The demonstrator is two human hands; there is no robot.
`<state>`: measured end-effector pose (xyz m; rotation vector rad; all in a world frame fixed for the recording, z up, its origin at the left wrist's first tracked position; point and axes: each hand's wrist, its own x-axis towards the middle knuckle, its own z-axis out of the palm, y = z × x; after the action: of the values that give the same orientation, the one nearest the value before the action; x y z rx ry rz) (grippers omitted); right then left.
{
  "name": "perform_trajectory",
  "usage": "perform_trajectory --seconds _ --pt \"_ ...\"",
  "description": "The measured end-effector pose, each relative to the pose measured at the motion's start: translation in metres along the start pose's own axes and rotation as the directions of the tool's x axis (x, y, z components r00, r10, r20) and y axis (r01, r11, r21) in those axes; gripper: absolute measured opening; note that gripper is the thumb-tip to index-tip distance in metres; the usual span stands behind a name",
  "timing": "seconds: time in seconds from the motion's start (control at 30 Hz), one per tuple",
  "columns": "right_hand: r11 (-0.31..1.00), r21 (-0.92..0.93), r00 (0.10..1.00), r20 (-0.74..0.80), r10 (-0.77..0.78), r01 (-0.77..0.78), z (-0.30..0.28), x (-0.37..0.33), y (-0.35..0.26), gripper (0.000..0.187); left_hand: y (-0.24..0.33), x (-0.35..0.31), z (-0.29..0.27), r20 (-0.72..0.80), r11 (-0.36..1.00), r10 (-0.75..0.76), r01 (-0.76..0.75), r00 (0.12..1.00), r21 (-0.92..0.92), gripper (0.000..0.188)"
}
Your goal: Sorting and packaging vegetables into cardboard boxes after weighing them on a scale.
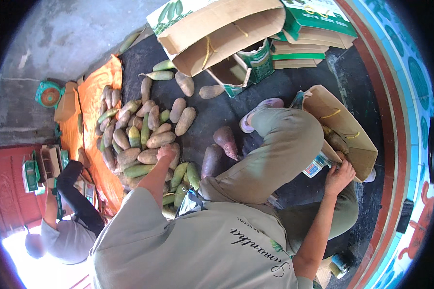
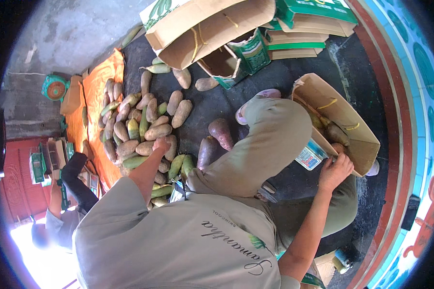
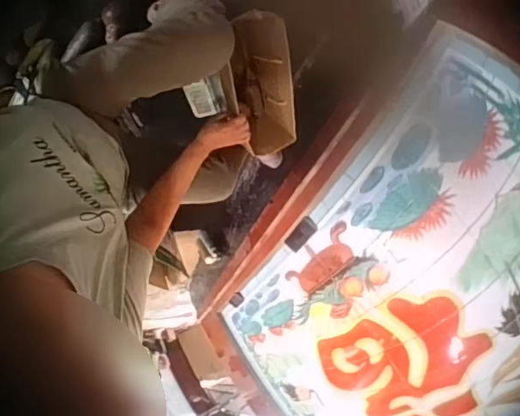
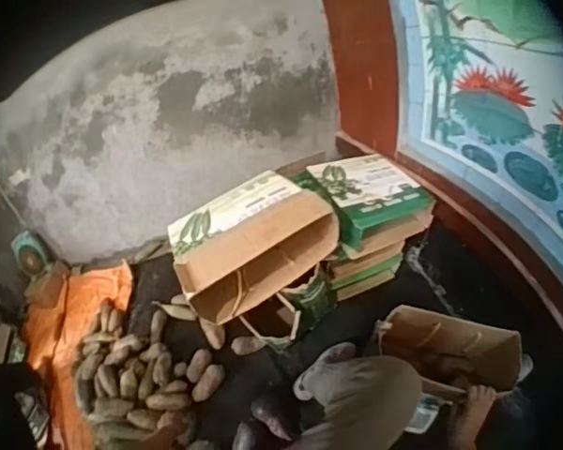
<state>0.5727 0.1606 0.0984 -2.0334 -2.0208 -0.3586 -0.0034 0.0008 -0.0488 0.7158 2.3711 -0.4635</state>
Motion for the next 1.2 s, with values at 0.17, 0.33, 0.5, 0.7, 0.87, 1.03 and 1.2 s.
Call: perform_trajectory --seconds 0.17,0.33,0.5,0.7,0.87,1.03,1.2 --pt "0.998 -0.042 0.999 0.030 -0.042 0.043 0.008 -0.001 0.011 0.039 -0.001 -0.011 -0.006 -0.092 0.999 -0.030 0.033 0.995 0.030 0.049" --pt "0.998 -0.068 0.999 0.047 -0.007 0.011 0.010 0.000 0.008 0.040 -0.018 0.017 -0.003 -0.339 0.998 0.030 -0.008 0.940 0.069 0.049" --pt "0.995 -0.098 1.000 0.030 -0.005 0.008 0.009 -0.002 0.011 0.038 -0.016 0.044 -0.032 -0.330 0.983 0.068 -0.006 0.941 0.183 0.059" --pt "0.996 -0.092 1.000 -0.008 -0.018 0.017 0.010 0.000 0.006 0.038 -0.031 0.056 -0.041 -0.011 0.977 0.020 -0.017 1.000 0.214 0.077" --pt "0.994 -0.098 0.997 0.055 0.052 -0.046 0.001 -0.001 0.003 0.037 -0.021 0.065 -0.035 -0.152 0.913 0.098 -0.028 0.984 0.407 0.047" --pt "0.996 -0.085 0.998 0.053 0.038 -0.033 0.003 -0.001 0.001 0.037 -0.030 0.078 -0.035 0.045 0.923 0.032 -0.047 0.998 0.381 0.074" --pt "0.996 -0.073 0.999 0.023 0.049 -0.047 -0.001 -0.004 -0.004 0.037 -0.016 0.055 -0.046 -0.041 0.895 0.120 -0.091 0.992 0.436 0.098"
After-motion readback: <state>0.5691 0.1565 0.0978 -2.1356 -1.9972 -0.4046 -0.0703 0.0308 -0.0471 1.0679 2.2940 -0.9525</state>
